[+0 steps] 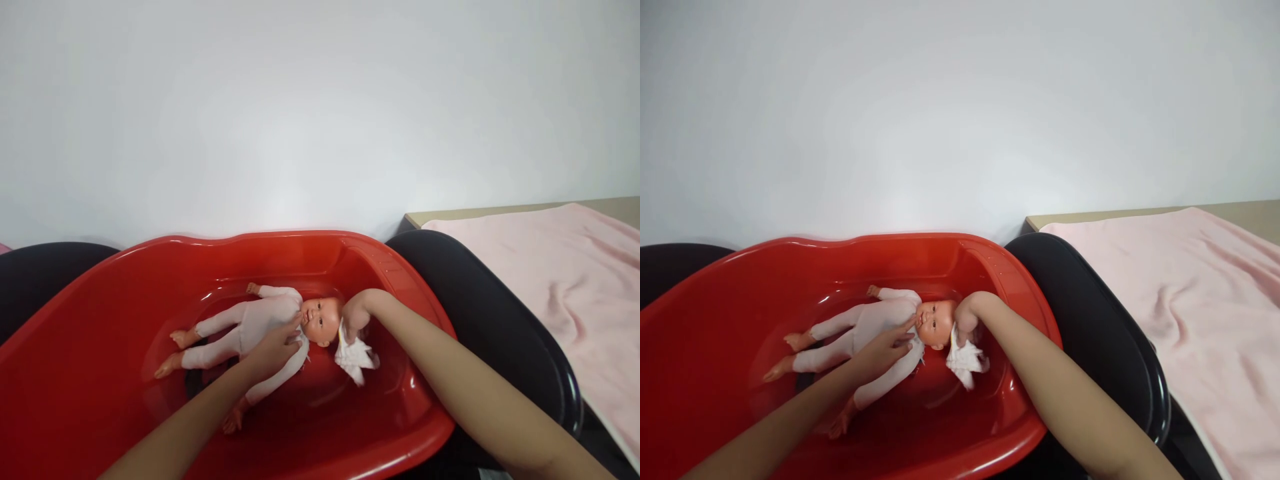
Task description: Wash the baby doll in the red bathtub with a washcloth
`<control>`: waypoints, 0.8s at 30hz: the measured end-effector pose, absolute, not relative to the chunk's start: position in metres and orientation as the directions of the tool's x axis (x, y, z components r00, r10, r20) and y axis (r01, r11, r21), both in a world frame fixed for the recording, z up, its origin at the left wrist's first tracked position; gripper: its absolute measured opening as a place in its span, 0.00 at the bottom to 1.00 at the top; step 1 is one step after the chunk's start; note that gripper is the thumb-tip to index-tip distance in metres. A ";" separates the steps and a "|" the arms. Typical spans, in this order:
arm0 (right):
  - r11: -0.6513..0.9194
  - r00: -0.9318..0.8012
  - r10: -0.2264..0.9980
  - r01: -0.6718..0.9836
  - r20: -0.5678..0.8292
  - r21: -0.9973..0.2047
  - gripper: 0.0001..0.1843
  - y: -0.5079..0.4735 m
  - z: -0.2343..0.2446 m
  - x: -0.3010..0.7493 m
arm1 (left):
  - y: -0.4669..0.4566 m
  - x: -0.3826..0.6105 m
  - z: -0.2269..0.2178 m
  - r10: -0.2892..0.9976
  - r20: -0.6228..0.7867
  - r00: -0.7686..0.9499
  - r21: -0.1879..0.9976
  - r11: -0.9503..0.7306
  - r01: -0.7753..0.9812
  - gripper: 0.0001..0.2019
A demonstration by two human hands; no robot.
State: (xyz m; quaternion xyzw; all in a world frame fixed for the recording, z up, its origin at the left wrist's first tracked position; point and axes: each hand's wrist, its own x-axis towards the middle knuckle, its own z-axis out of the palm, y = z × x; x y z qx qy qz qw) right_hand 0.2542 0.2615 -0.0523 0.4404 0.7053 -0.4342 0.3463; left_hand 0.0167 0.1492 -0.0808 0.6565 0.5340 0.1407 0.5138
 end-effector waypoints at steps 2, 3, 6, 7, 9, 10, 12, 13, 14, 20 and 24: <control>0.156 -0.343 0.171 0.935 -0.924 -0.318 0.14 0.256 -0.055 0.248 | 0.149 0.017 -0.083 0.847 -0.363 0.389 0.820 0.092 0.564 0.42; 0.128 -0.340 0.109 0.937 -0.934 -0.326 0.14 0.254 -0.056 0.244 | 0.149 0.017 -0.084 0.849 -0.359 0.388 0.815 0.083 0.573 0.42; 0.183 -0.316 0.107 0.938 -0.943 -0.294 0.15 0.250 -0.059 0.238 | 0.146 0.017 -0.086 0.854 -0.348 0.387 0.795 0.050 0.605 0.41; 0.231 -0.283 0.126 0.940 -0.951 -0.250 0.17 0.249 -0.060 0.236 | 0.145 0.018 -0.086 0.857 -0.343 0.384 0.789 0.042 0.612 0.40; 0.298 -0.225 0.162 0.939 -0.961 -0.170 0.19 0.248 -0.063 0.235 | 0.144 0.019 -0.086 0.862 -0.334 0.381 0.790 0.035 0.612 0.41; 0.298 -0.215 0.163 0.941 -0.963 -0.159 0.19 0.248 -0.064 0.235 | 0.145 0.019 -0.086 0.864 -0.330 0.381 0.793 0.035 0.608 0.41; 0.250 -0.223 0.143 0.951 -0.964 -0.183 0.18 0.248 -0.065 0.234 | 0.146 0.020 -0.085 0.864 -0.322 0.388 0.802 0.032 0.597 0.43; 0.218 -0.235 0.127 0.955 -0.964 -0.204 0.16 0.248 -0.066 0.233 | 0.147 0.020 -0.085 0.863 -0.320 0.390 0.804 0.029 0.594 0.44; 0.186 -0.250 0.110 0.956 -0.962 -0.228 0.14 0.248 -0.066 0.232 | 0.148 0.021 -0.085 0.863 -0.318 0.392 0.803 0.026 0.595 0.45; 0.290 -0.293 0.167 0.927 -0.941 -0.237 0.19 0.252 -0.076 0.229 | 0.150 0.023 -0.089 0.863 -0.333 0.380 0.785 0.030 0.619 0.49; 0.375 -0.258 0.193 0.911 -0.947 -0.172 0.21 0.252 -0.087 0.224 | 0.150 0.023 -0.093 0.864 -0.338 0.373 0.775 0.030 0.632 0.49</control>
